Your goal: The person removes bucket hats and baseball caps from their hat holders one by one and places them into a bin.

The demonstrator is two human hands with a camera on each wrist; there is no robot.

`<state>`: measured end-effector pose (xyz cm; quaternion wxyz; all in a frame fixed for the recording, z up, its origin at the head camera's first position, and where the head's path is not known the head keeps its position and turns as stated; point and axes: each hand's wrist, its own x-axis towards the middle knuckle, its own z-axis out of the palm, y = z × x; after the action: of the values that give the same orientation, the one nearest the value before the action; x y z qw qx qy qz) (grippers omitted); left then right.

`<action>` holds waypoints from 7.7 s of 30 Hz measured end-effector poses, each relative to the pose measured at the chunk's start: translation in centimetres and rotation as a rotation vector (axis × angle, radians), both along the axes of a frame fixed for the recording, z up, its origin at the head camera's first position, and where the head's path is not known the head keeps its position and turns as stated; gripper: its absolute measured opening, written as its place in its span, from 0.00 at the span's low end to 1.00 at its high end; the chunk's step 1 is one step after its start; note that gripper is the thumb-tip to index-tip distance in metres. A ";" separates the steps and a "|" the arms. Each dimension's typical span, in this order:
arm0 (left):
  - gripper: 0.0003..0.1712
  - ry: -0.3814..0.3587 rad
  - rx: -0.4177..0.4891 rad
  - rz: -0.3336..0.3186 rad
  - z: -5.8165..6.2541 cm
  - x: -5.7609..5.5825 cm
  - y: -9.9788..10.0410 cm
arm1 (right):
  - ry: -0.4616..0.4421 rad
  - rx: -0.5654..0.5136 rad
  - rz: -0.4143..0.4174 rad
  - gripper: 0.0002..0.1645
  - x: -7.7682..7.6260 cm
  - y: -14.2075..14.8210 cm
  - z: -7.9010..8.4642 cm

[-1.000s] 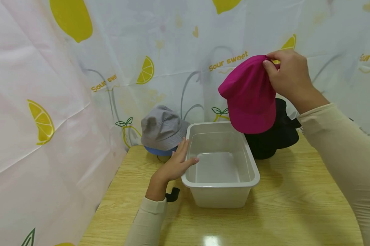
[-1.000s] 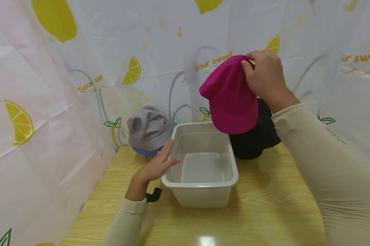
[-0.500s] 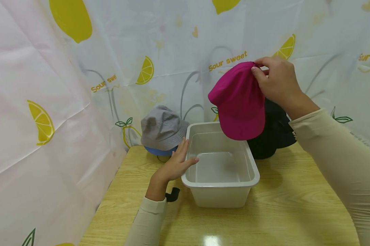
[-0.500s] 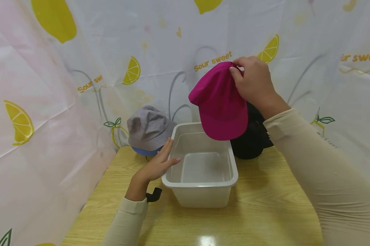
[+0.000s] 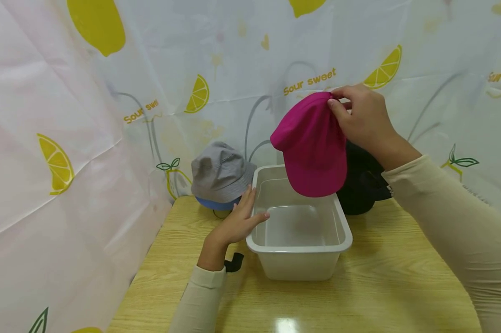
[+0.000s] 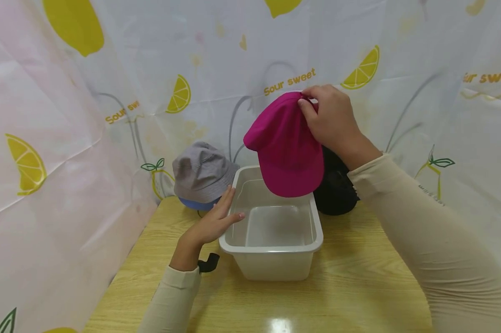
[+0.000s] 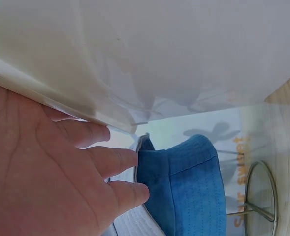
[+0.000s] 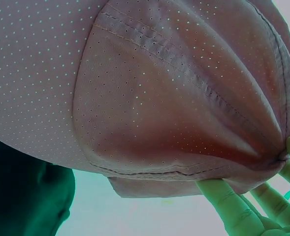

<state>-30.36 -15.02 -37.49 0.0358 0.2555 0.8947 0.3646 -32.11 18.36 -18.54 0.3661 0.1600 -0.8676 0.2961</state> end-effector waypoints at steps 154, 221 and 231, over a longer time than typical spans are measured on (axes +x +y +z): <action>0.53 -0.005 0.015 -0.009 -0.2 -0.6 -0.1 | -0.953 0.175 0.243 0.21 -5.7 -5.9 -13.6; 0.52 0.003 0.024 -0.008 -0.3 -0.4 0.0 | -1.011 0.491 0.457 0.43 -4.8 -3.7 -8.8; 0.54 -0.007 0.028 -0.017 -0.3 -0.4 -0.1 | -0.823 0.509 0.357 0.37 -5.6 -2.6 -7.8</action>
<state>-30.80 -15.12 -37.76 0.0384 0.2621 0.8873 0.3776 -37.67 15.81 -26.31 -0.1125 0.2601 -0.9435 0.1719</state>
